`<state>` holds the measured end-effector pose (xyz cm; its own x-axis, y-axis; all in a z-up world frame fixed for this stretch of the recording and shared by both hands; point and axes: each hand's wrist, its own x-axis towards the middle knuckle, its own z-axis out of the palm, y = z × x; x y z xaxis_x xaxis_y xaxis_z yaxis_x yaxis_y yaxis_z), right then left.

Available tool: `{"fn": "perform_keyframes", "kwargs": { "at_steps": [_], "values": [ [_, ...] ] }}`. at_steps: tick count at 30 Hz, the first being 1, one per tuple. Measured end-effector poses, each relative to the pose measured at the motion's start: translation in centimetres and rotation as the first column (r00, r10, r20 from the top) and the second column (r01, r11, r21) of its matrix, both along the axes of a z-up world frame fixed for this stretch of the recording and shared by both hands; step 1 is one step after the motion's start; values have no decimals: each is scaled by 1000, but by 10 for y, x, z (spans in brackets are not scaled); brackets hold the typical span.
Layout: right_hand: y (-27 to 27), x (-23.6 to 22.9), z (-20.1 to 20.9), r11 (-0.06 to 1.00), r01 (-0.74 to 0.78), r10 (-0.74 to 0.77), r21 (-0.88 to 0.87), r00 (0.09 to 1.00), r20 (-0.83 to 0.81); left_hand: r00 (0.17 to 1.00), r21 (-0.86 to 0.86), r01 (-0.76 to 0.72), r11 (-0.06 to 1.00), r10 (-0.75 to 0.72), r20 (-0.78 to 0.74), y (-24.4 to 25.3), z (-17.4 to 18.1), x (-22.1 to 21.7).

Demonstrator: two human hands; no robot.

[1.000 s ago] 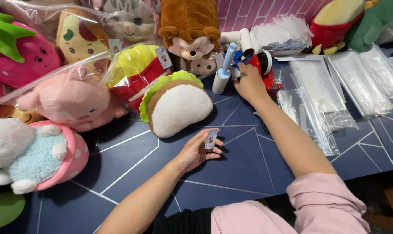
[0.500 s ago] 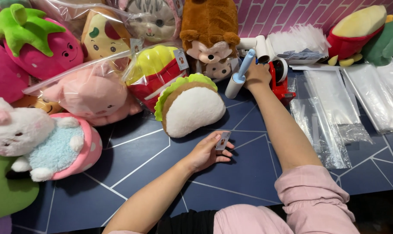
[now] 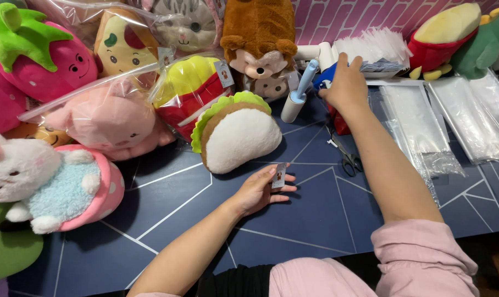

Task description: The person uses a lint roller to remove debris from the front and back of a white plush toy shaped like a cat in a taco, attaches a tag using a plastic fastener tool, and places the toy into a plastic bag.

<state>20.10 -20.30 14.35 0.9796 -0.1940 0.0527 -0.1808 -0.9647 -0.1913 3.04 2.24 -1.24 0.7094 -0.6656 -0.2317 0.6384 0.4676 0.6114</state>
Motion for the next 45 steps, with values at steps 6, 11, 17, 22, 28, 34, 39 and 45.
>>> {"fn": "perform_keyframes", "kwargs": {
  "at_steps": [6, 11, 17, 22, 28, 34, 39, 45],
  "values": [
    [-33, -103, 14, 934, -305, 130, 184, 773, 621, 995, -38, -37, 999, 40, 88, -2, -11, -4],
    [-65, -141, -75, 657, -578, -121, 484, 553, 824, 993, -31, -64, 997, 67, 96, -3, -6, -5],
    [-39, -140, -175, 172, -356, -161, 918, 910, 383, 978, 9, -152, 988, 149, 143, -4, -17, -5],
    [4, -160, -134, 186, -248, 86, 951, 968, 236, 944, 10, -272, 962, 265, 195, 3, -22, 5],
    [16, -166, -146, 347, -188, 136, 919, 979, 149, 864, 58, -467, 882, 441, 241, 0, -16, -1],
    [18, -164, -166, 529, -170, 220, 831, 974, 59, 846, 43, -510, 859, 491, 208, -3, -15, -1],
    [23, -170, -151, 571, -210, 305, 794, 952, 32, 840, 50, -524, 850, 506, 195, -5, -21, 0],
    [13, -171, -155, 472, -294, 351, 831, 927, 129, 827, 49, -550, 834, 536, 171, -4, -16, 0]
  ]
}}
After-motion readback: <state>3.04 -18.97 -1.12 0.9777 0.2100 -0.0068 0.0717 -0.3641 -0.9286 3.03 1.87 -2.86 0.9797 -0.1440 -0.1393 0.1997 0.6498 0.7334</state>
